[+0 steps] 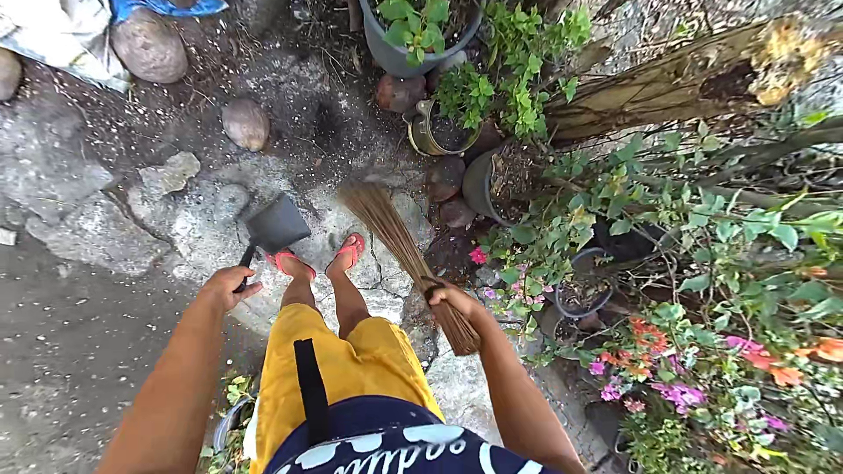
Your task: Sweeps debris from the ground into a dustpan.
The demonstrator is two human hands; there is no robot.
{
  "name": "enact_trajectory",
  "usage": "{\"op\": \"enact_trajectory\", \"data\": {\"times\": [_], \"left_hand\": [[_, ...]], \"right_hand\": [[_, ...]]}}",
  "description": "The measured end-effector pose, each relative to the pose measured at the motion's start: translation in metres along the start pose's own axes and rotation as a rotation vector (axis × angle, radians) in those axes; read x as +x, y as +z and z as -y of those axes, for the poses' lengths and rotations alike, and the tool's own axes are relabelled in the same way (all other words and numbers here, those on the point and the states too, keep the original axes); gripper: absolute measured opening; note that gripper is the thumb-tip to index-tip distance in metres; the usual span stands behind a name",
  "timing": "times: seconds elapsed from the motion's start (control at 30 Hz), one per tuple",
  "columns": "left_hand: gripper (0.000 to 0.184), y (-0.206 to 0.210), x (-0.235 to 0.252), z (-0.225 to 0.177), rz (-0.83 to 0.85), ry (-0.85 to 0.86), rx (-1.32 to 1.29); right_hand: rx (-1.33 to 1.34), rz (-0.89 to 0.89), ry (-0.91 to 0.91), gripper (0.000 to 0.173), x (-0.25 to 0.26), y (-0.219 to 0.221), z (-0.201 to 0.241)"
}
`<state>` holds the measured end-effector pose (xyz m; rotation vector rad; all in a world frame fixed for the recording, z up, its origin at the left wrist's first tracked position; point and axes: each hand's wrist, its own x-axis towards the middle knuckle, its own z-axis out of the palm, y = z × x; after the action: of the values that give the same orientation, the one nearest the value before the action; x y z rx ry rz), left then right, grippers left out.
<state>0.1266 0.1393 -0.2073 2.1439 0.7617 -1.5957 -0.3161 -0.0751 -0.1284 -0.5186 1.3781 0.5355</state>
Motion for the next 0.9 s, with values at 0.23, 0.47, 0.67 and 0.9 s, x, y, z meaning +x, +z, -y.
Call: {"op": "enact_trajectory", "data": {"times": [0.23, 0.47, 0.67, 0.9], "left_hand": [[0.045, 0.018, -0.012, -0.010, -0.058, 0.187, 0.017], [0.036, 0.013, -0.012, -0.021, -0.131, 0.206, 0.052], [0.037, 0.025, -0.004, -0.035, -0.168, 0.216, 0.114], [0.036, 0.022, 0.009, -0.048, -0.198, 0.208, 0.230]], "right_hand": [[0.186, -0.212, -0.020, 0.026, 0.034, 0.024, 0.031], [0.036, -0.133, -0.053, 0.065, -0.020, 0.000, 0.027], [-0.069, -0.191, -0.126, 0.041, 0.057, -0.032, 0.084], [-0.195, -0.250, -0.086, 0.085, -0.025, -0.019, 0.077]]}}
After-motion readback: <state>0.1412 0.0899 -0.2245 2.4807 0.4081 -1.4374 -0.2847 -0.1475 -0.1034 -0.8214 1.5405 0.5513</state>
